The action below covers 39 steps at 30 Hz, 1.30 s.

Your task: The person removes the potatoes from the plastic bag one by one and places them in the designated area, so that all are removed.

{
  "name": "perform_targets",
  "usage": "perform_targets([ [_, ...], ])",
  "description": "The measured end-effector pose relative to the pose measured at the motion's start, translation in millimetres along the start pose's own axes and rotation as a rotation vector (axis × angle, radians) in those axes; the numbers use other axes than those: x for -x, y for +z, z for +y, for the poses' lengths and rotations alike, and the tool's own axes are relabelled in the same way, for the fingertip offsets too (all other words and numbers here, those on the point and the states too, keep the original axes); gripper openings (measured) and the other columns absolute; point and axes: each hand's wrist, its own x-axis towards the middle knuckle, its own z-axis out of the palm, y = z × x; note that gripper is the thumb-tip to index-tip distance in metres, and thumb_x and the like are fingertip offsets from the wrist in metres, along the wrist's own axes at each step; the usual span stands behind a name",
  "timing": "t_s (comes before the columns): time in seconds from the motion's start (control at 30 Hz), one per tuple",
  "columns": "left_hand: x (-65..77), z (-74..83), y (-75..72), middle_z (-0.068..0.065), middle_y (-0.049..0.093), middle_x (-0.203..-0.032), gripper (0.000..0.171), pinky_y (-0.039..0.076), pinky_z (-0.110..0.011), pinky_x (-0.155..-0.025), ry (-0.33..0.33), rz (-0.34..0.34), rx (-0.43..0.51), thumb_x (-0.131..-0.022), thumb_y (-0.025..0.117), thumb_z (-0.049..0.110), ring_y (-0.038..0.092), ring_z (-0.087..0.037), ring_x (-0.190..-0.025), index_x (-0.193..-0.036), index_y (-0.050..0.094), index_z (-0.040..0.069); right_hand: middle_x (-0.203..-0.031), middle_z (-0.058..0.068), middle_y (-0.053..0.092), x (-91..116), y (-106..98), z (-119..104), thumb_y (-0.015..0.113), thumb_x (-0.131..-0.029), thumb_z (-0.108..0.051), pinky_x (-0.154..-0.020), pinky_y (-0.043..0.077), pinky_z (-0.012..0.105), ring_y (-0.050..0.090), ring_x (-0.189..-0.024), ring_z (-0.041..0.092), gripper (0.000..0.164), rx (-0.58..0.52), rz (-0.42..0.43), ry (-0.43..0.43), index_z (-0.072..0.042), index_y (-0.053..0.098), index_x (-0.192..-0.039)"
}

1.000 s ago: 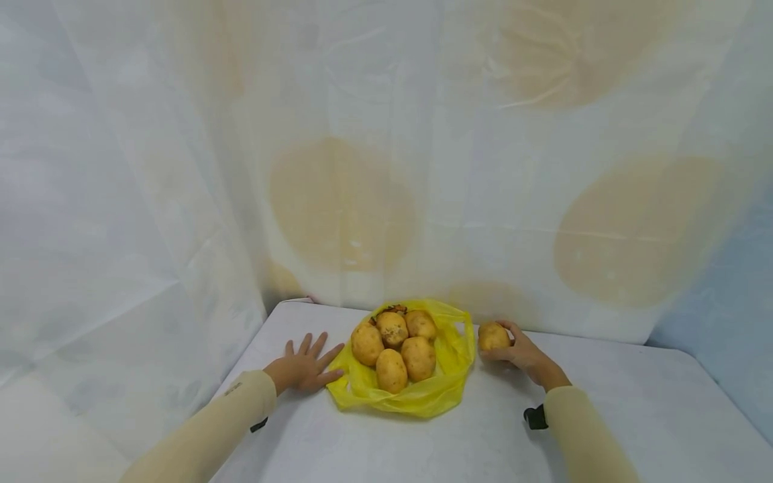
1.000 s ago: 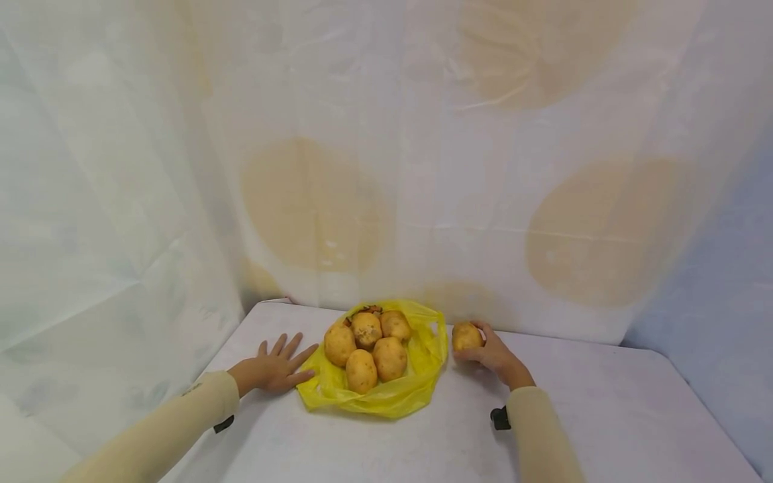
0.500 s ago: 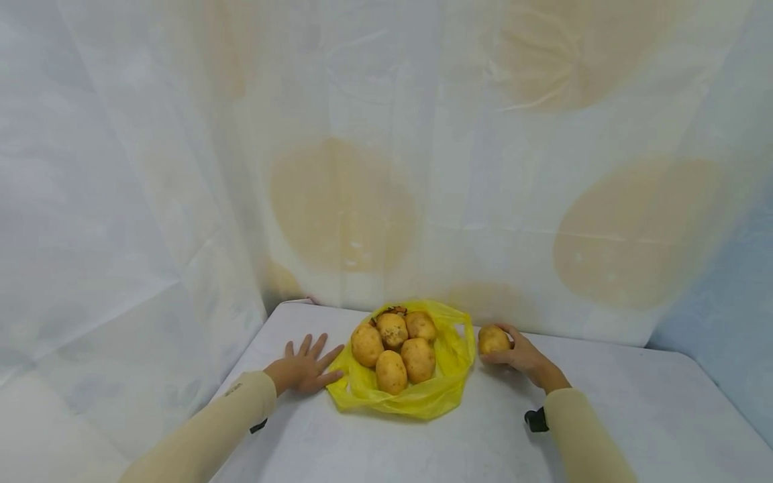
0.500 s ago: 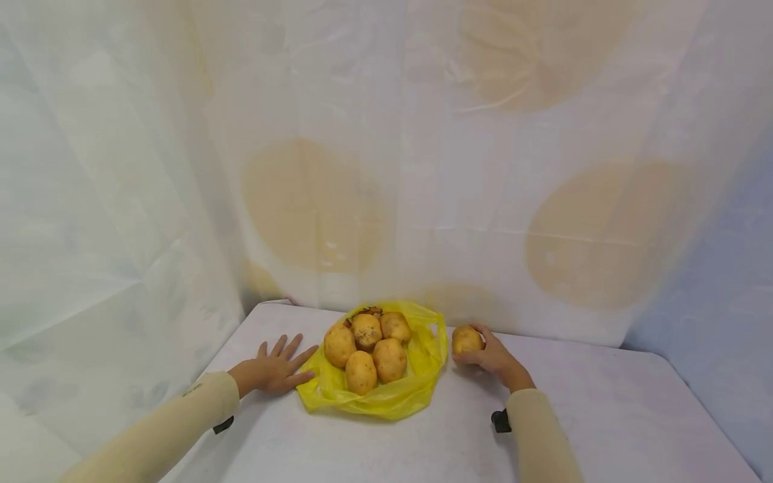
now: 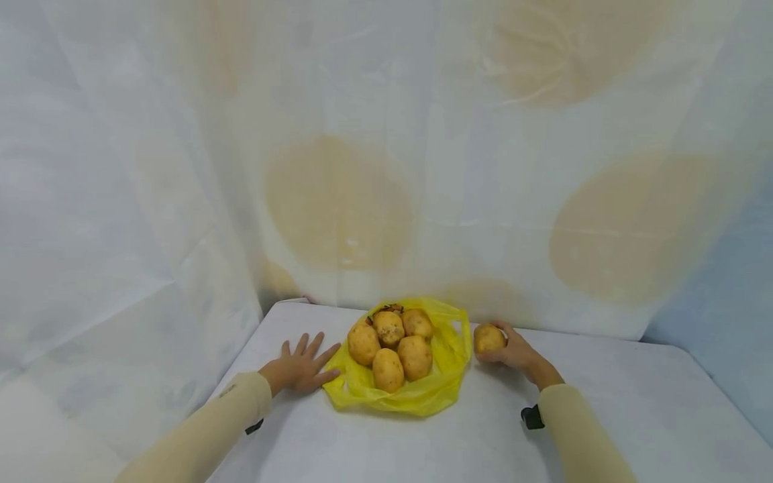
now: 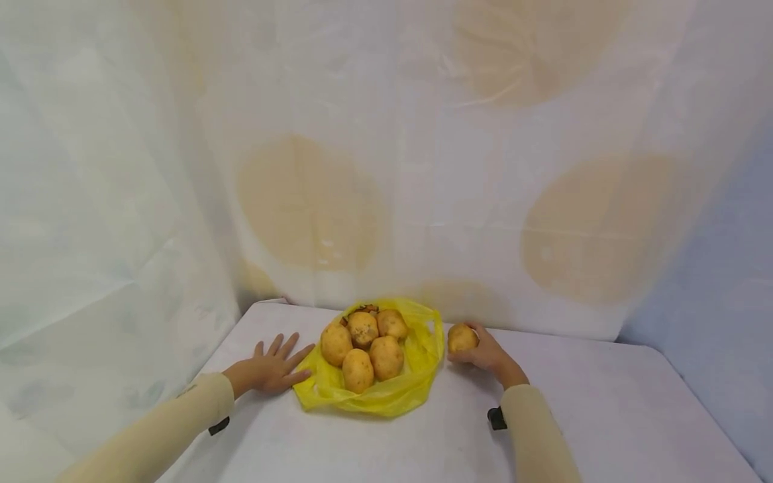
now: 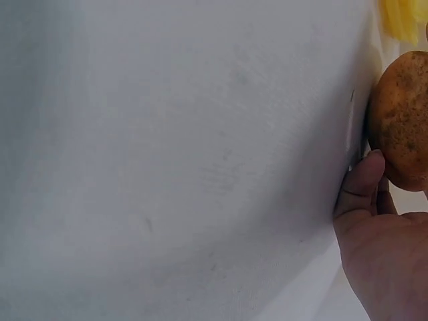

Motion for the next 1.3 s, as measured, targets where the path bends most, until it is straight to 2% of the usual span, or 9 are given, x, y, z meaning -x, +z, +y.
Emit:
perform_targets([
  [0.13, 0.3, 0.3, 0.7, -0.013, 0.003, -0.167, 0.082, 0.003, -0.074, -0.113, -0.007, 0.001, -0.022, -0.09, 0.02, 0.082, 0.007, -0.046, -0.151, -0.159, 0.012, 0.037, -0.142, 0.028, 0.039, -0.3, 0.5, 2.5, 0.083, -0.078, -0.034, -0.086, 0.049, 0.041, 0.051, -0.113, 0.037, 0.1, 0.023, 0.008, 0.002, -0.01, 0.021, -0.153],
  [0.27, 7.1, 4.5, -5.2, -0.015, 0.008, -0.166, 0.077, 0.008, -0.076, -0.111, 0.004, 0.012, -0.029, -0.094, 0.025, 0.075, 0.012, -0.047, -0.15, -0.158, 0.015, 0.034, -0.14, 0.026, 0.04, -1.2, 1.5, 3.8, 0.084, -0.078, -0.034, -0.085, 0.048, 0.039, 0.051, -0.111, 0.035, 0.101, 0.022, -0.003, -0.01, -0.012, 0.02, -0.153],
  [0.37, 10.0, 6.1, -6.9, -0.015, 0.007, -0.167, 0.076, 0.008, -0.075, -0.111, 0.003, 0.012, -0.019, -0.095, 0.025, 0.075, 0.011, -0.048, -0.15, -0.158, 0.015, 0.034, -0.139, 0.026, 0.04, -2.5, 2.6, 4.4, 0.084, -0.077, -0.033, -0.085, 0.048, 0.038, 0.051, -0.11, 0.035, 0.102, 0.01, -0.021, -0.021, -0.014, 0.019, -0.153],
  [0.6, 10.6, 2.9, -6.3, -0.016, 0.004, -0.167, 0.078, 0.004, -0.075, -0.112, 0.009, 0.001, -0.01, -0.095, 0.021, 0.076, 0.007, -0.048, -0.15, -0.159, 0.013, 0.033, -0.138, 0.025, 0.041, -2.5, 4.0, 2.6, 0.084, -0.077, -0.031, -0.085, 0.047, 0.037, 0.051, -0.11, 0.033, 0.101, -0.024, -0.033, -0.014, -0.014, 0.019, -0.153],
  [0.87, 5.2, -2.0, -4.1, -0.015, 0.002, -0.167, 0.081, 0.002, -0.076, -0.112, 0.004, -0.008, 0.002, -0.092, 0.02, 0.08, 0.005, -0.047, -0.151, -0.159, 0.011, 0.035, -0.143, 0.026, 0.04, -3.9, 6.6, 1.7, 0.084, -0.077, -0.033, -0.089, 0.048, 0.043, 0.051, -0.113, 0.036, 0.102, -0.041, -0.005, 0.0, -0.012, 0.02, -0.154],
  [1.0, 4.4, -1.3, -2.0, -0.015, 0.0, -0.167, 0.083, -0.001, -0.076, -0.111, 0.002, -0.022, 0.008, -0.09, 0.017, 0.082, 0.003, -0.048, -0.151, -0.159, 0.009, 0.036, -0.141, 0.027, 0.044, -2.9, 6.7, 4.2, 0.084, -0.077, -0.037, -0.087, 0.049, 0.04, 0.053, -0.111, 0.034, 0.102, -0.045, -0.012, 0.009, -0.01, 0.022, -0.154],
  [1.17, 5.9, 1.7, -2.2, -0.015, 0.003, -0.167, 0.08, 0.002, -0.075, -0.112, 0.016, -0.018, 0.022, -0.093, 0.021, 0.078, 0.006, -0.047, -0.151, -0.159, 0.012, 0.034, -0.141, 0.028, 0.042, 0.7, 3.3, 7.8, 0.081, -0.079, -0.039, -0.086, 0.048, 0.037, 0.052, -0.11, 0.033, 0.102, -0.03, 0.006, 0.034, -0.009, 0.019, -0.154],
  [1.3, 6.6, 3.1, -4.5, -0.015, 0.004, -0.167, 0.078, 0.005, -0.075, -0.112, 0.007, -0.003, 0.002, -0.094, 0.023, 0.076, 0.008, -0.048, -0.15, -0.159, 0.013, 0.034, -0.143, 0.028, 0.04, 1.2, -0.2, 7.8, 0.081, -0.08, -0.039, -0.09, 0.048, 0.043, 0.051, -0.114, 0.035, 0.102, -0.029, 0.014, 0.028, -0.009, 0.018, -0.154],
])
